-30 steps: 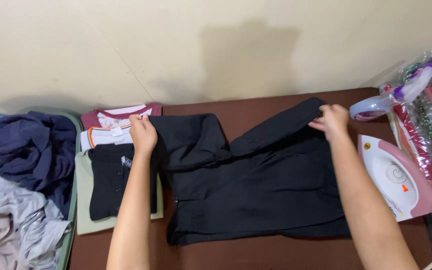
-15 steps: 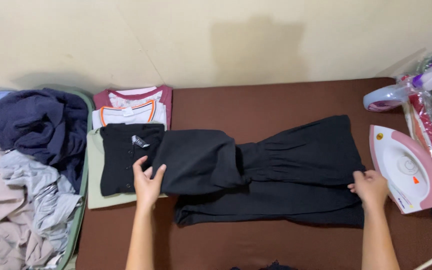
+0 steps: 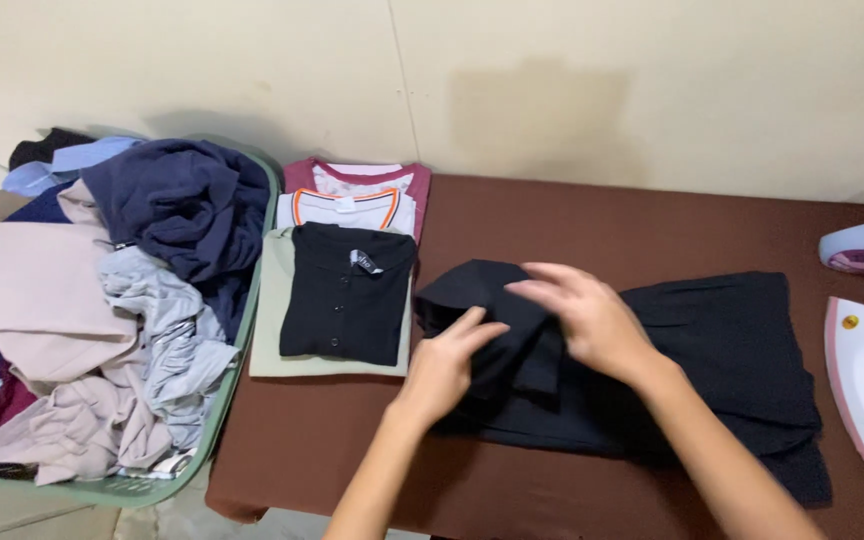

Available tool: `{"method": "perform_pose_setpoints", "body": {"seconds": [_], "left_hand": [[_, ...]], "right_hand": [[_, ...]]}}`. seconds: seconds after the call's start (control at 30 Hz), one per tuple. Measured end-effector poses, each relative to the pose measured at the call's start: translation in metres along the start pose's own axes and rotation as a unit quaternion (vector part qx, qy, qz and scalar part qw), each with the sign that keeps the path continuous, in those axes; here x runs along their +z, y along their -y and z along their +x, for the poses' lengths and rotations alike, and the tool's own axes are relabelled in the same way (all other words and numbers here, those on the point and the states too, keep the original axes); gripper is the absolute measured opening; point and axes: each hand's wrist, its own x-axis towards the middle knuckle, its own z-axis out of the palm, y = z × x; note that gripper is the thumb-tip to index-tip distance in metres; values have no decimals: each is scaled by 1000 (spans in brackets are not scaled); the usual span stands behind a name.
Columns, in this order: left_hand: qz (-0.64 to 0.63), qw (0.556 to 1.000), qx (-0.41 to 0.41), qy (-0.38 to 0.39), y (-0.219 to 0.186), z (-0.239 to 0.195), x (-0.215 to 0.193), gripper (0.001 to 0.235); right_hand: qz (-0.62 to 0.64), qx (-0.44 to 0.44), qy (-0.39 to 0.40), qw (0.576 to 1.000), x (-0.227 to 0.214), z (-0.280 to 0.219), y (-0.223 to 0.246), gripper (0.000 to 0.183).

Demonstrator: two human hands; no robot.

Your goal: Ironing and folding a black garment at an ironing station.

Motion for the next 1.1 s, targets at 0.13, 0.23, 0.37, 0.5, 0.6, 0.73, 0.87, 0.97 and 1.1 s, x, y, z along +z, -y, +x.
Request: {"method": "perform_pose_setpoints", "body": {"seconds": [0.13,0.23,0.37,0.5,0.6,0.73,0.87,0.97,1.1], "left_hand": [[23,989,-22,144,-11,-8,2,54],[5,992,-19,125,-8,-19,0,56],[-74,993,-16,91,-5,-26,-7,60],[-105,987,-42,118,-10,-18,-22,67],[-165,985,48,30,2,-16,-23,65],[-203,957,-188,81,16,0,-34,88],[-184,941,-201,199,72,-3,-13,47],[-216,896,-124,368,104,5,-6,38],[-418,722,150,530,104,29,4,50]], "right_hand": [[-110,-240,294,919,63,66,19,39],[-269,-310,312,857,87,95,1,19],[-414,-306,176,839,89,118,-5,17],[-473,-238,81,844,73,133,-22,17],[-430,-133,-1,893,44,137,-55,13],[-267,17,124,955,-35,123,-55,16],[-100,103,230,963,-116,88,-5,27],[28,-246,297,922,-153,26,15,57],[277,-176,583,743,-159,-24,118,51]]}}
